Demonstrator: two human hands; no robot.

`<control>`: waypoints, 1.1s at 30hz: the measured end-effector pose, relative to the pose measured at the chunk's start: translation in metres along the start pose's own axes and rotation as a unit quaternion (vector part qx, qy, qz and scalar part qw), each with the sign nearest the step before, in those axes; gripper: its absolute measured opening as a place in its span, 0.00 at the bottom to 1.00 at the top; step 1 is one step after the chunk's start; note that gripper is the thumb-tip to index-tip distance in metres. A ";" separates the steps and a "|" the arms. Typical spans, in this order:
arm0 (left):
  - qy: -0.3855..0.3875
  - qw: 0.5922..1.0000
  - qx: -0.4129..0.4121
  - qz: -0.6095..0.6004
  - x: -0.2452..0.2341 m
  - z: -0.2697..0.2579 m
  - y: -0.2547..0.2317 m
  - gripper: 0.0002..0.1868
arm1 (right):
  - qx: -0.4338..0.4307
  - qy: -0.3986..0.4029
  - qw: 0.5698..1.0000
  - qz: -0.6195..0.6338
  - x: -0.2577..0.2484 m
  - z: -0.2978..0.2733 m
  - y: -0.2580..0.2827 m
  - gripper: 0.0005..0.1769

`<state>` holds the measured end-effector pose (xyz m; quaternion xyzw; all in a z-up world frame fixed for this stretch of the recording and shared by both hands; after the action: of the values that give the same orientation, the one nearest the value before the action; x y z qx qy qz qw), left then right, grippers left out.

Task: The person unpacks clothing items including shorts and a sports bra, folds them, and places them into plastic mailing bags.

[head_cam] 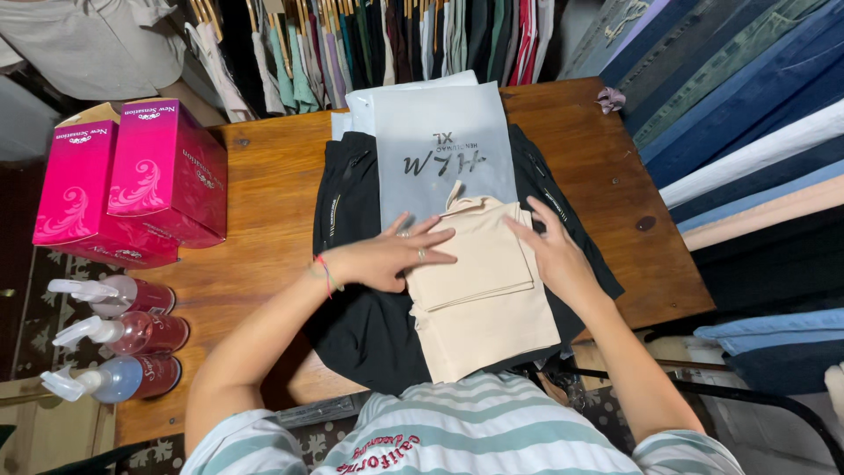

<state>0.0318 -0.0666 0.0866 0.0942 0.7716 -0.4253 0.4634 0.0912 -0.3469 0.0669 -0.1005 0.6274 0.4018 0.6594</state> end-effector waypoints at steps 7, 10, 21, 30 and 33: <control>-0.080 0.995 0.051 0.039 0.019 0.013 0.026 0.41 | -0.190 0.044 0.980 -0.040 0.012 0.006 0.007 0.31; 0.009 1.000 0.015 -0.017 0.019 0.013 0.030 0.49 | -0.237 -0.024 0.971 -0.002 0.012 0.018 0.009 0.23; -0.522 0.771 -0.072 -0.359 -0.025 -0.013 0.008 0.23 | 0.060 -0.277 0.851 0.442 -0.030 0.090 -0.037 0.14; -0.479 0.765 -0.030 -0.428 -0.018 0.007 0.004 0.30 | -0.140 -0.164 0.920 0.328 -0.046 0.085 0.082 0.15; -0.522 0.714 -0.037 -0.464 -0.016 -0.019 0.034 0.23 | -0.067 -0.209 0.910 0.353 -0.084 0.065 0.078 0.16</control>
<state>0.0472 -0.0274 0.0832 -0.5303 0.3684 -0.5399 0.5400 0.0984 -0.2880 0.1843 0.1696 0.4415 0.6610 0.5826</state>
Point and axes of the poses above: each hand's wrist, its own z-axis towards the middle knuckle, its own x-axis out of the palm, y = z × x, the point moved 7 cm from there along z, towards the middle knuckle, and after that the axes turned 5 degrees about -x, right-handed, at the moved point
